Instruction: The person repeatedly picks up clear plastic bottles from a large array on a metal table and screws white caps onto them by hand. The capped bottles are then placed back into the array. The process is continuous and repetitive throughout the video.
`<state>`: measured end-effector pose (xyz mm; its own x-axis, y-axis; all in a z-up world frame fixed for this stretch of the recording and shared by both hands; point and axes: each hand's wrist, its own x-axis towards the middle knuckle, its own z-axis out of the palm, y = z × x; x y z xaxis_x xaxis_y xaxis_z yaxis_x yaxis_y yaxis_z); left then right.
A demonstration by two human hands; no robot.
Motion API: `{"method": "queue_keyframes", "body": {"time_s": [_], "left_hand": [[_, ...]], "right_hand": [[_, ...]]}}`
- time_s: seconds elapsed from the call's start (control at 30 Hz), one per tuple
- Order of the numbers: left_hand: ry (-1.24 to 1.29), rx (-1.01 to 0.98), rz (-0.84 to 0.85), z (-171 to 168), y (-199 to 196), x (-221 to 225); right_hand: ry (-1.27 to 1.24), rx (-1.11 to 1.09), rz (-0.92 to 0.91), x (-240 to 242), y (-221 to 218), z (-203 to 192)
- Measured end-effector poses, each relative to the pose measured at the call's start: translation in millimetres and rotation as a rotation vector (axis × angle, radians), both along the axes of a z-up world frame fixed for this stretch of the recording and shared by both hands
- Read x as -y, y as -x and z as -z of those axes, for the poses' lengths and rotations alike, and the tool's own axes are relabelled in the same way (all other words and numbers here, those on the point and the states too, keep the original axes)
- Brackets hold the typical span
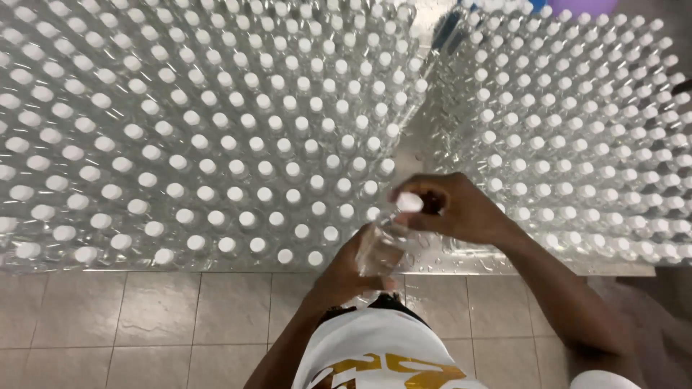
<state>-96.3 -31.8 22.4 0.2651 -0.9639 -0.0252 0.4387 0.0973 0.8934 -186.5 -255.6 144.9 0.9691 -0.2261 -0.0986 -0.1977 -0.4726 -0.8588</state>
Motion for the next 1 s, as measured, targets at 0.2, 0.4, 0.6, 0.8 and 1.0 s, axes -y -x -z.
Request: {"method": "queue_keyframes", "body": {"time_s": [0.2, 0.4, 0.6, 0.8, 1.0], "left_hand": [[-0.431, -0.253, -0.284, 24.2, -52.6, -25.4], [-0.472, -0.318, -0.351, 41.3, -78.2, -48.2], [-0.479, -0.249, -0.328, 6.1, -83.4, -53.5], [-0.378, -0.055, -0.143, 55.9, -101.0, -59.0], [-0.324, 0.203, 0.066, 49.3, -111.2, -64.4]], "right_hand": [[-0.086, -0.094, 0.118, 19.3, -51.5, 72.9], [-0.047, -0.246, 0.126, 10.0, -29.0, 89.4], [0.082, -0.268, 0.052, -1.4, -36.2, 97.8], [0.367, -0.087, -0.137, -30.0, -69.0, 69.8], [0.598, 0.014, -0.487, -22.4, -86.1, 41.6]]}}
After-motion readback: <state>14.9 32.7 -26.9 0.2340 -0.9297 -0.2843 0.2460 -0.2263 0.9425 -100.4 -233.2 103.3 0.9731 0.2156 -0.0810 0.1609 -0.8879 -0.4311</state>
